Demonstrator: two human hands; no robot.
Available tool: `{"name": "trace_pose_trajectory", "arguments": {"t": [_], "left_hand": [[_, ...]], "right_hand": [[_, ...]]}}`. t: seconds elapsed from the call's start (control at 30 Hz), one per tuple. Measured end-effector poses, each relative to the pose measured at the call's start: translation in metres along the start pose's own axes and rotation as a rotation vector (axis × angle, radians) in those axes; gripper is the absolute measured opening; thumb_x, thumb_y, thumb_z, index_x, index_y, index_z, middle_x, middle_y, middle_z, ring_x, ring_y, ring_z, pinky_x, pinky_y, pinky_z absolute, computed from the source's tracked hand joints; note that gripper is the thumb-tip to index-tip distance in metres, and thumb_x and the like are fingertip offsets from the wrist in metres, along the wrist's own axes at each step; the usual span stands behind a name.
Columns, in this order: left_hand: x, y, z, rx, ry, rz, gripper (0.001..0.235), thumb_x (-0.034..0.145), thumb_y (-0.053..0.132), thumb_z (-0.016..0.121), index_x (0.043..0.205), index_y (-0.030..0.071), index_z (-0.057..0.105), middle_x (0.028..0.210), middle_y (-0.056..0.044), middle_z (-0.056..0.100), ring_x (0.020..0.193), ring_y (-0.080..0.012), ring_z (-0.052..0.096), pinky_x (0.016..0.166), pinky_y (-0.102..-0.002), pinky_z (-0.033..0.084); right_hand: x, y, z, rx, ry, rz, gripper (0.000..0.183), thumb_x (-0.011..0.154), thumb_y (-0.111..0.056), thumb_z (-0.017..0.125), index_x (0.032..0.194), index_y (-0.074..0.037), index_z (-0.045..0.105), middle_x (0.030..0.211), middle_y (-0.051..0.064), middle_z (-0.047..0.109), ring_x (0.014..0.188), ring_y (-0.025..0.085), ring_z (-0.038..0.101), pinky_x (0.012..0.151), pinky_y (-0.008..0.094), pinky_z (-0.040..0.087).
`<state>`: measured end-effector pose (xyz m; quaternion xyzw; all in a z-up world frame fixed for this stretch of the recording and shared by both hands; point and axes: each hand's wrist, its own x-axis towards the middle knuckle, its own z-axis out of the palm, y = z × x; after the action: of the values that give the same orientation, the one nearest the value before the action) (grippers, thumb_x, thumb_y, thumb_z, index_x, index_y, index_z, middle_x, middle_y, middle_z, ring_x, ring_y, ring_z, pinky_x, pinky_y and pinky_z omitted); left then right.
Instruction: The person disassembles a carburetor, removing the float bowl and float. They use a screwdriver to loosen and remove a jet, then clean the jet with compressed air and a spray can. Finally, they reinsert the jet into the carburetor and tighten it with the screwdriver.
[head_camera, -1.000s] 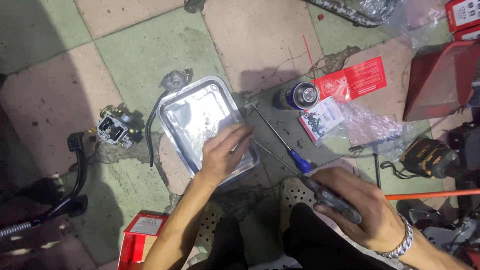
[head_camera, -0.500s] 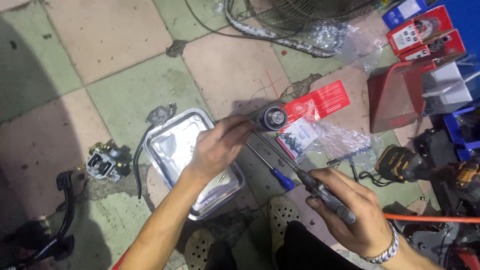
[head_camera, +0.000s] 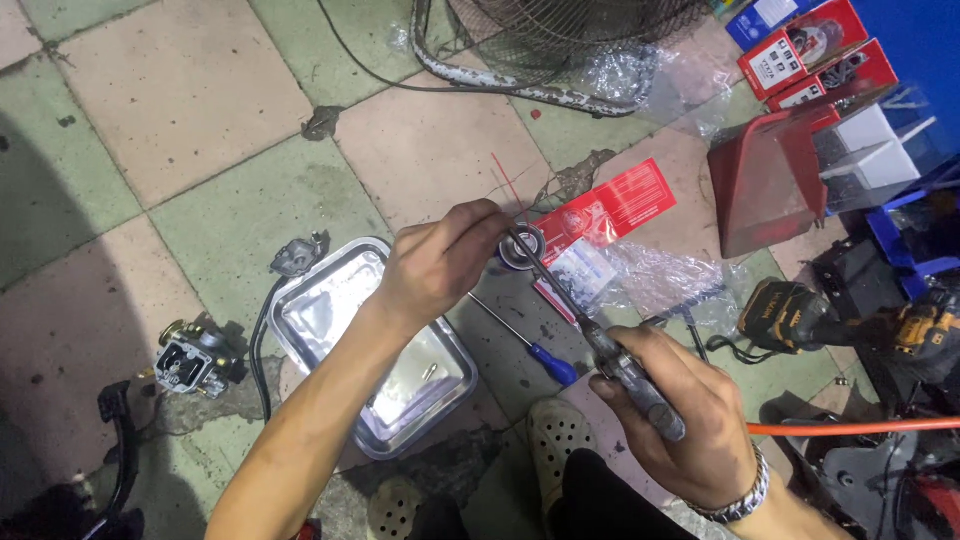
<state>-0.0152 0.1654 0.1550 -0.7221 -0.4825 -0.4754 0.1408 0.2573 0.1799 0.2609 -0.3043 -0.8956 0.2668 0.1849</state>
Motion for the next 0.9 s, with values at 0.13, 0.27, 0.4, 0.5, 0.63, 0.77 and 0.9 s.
{"name": "trace_pose_trajectory", "arguments": {"t": [0.13,0.27,0.4,0.5,0.63,0.77,0.9], "left_hand": [[0.003,-0.001,0.009,-0.004,0.046,0.021,0.013,0.104,0.002,0.063,0.11,-0.007,0.073,0.11,-0.016,0.071,0.086,-0.0199,0.076,0.063,-0.03,0.064],[0.004,-0.001,0.01,-0.001,0.044,0.021,0.01,0.104,0.0,0.064,0.106,-0.006,0.072,0.109,-0.014,0.071,0.084,-0.0183,0.074,0.061,-0.03,0.063],[0.001,-0.002,0.012,0.005,0.033,0.006,0.011,0.105,0.001,0.063,0.11,-0.005,0.071,0.111,-0.014,0.07,0.076,-0.0176,0.071,0.059,-0.031,0.061],[0.0,-0.004,0.012,0.01,0.032,0.011,0.011,0.104,0.0,0.063,0.109,-0.005,0.072,0.109,-0.015,0.07,0.08,-0.02,0.072,0.062,-0.032,0.062],[-0.001,-0.003,0.013,0.024,0.034,0.011,0.01,0.102,0.0,0.069,0.11,-0.004,0.072,0.111,-0.014,0.071,0.074,-0.0168,0.071,0.058,-0.031,0.062],[-0.005,-0.004,0.013,0.029,0.033,0.0,0.012,0.104,-0.001,0.061,0.108,-0.005,0.072,0.108,-0.014,0.07,0.078,-0.0196,0.072,0.063,-0.033,0.062],[-0.014,-0.006,0.014,0.045,0.015,-0.021,0.016,0.106,0.002,0.06,0.113,-0.002,0.073,0.111,-0.013,0.069,0.081,-0.0188,0.073,0.062,-0.031,0.061]], "right_hand": [[0.0,0.005,0.0,-0.008,0.014,0.045,0.024,0.091,-0.023,0.069,0.106,-0.005,0.064,0.082,0.006,0.065,0.064,0.023,0.061,0.064,0.031,0.05],[0.001,-0.004,-0.001,0.013,-0.015,0.109,0.034,0.092,-0.023,0.068,0.12,-0.005,0.063,0.101,0.007,0.074,0.084,0.02,0.073,0.081,0.028,0.054],[0.0,-0.003,0.005,-0.032,0.007,0.131,0.022,0.091,-0.026,0.068,0.106,-0.01,0.064,0.083,0.003,0.069,0.066,0.021,0.066,0.066,0.03,0.053],[0.004,-0.009,0.004,-0.019,-0.01,0.155,0.023,0.092,-0.025,0.068,0.109,-0.011,0.064,0.088,0.002,0.072,0.069,0.019,0.069,0.069,0.029,0.054],[0.001,-0.004,0.007,-0.01,-0.039,0.23,0.016,0.091,-0.028,0.068,0.099,-0.015,0.064,0.071,-0.001,0.067,0.053,0.02,0.063,0.056,0.031,0.05],[0.008,-0.011,0.005,0.015,-0.041,0.171,0.032,0.092,-0.023,0.067,0.12,-0.008,0.063,0.104,0.005,0.077,0.083,0.019,0.076,0.08,0.029,0.057],[0.003,-0.001,0.01,0.0,-0.049,0.232,0.019,0.092,-0.028,0.068,0.103,-0.013,0.064,0.076,0.0,0.07,0.059,0.02,0.066,0.063,0.031,0.052]]}}
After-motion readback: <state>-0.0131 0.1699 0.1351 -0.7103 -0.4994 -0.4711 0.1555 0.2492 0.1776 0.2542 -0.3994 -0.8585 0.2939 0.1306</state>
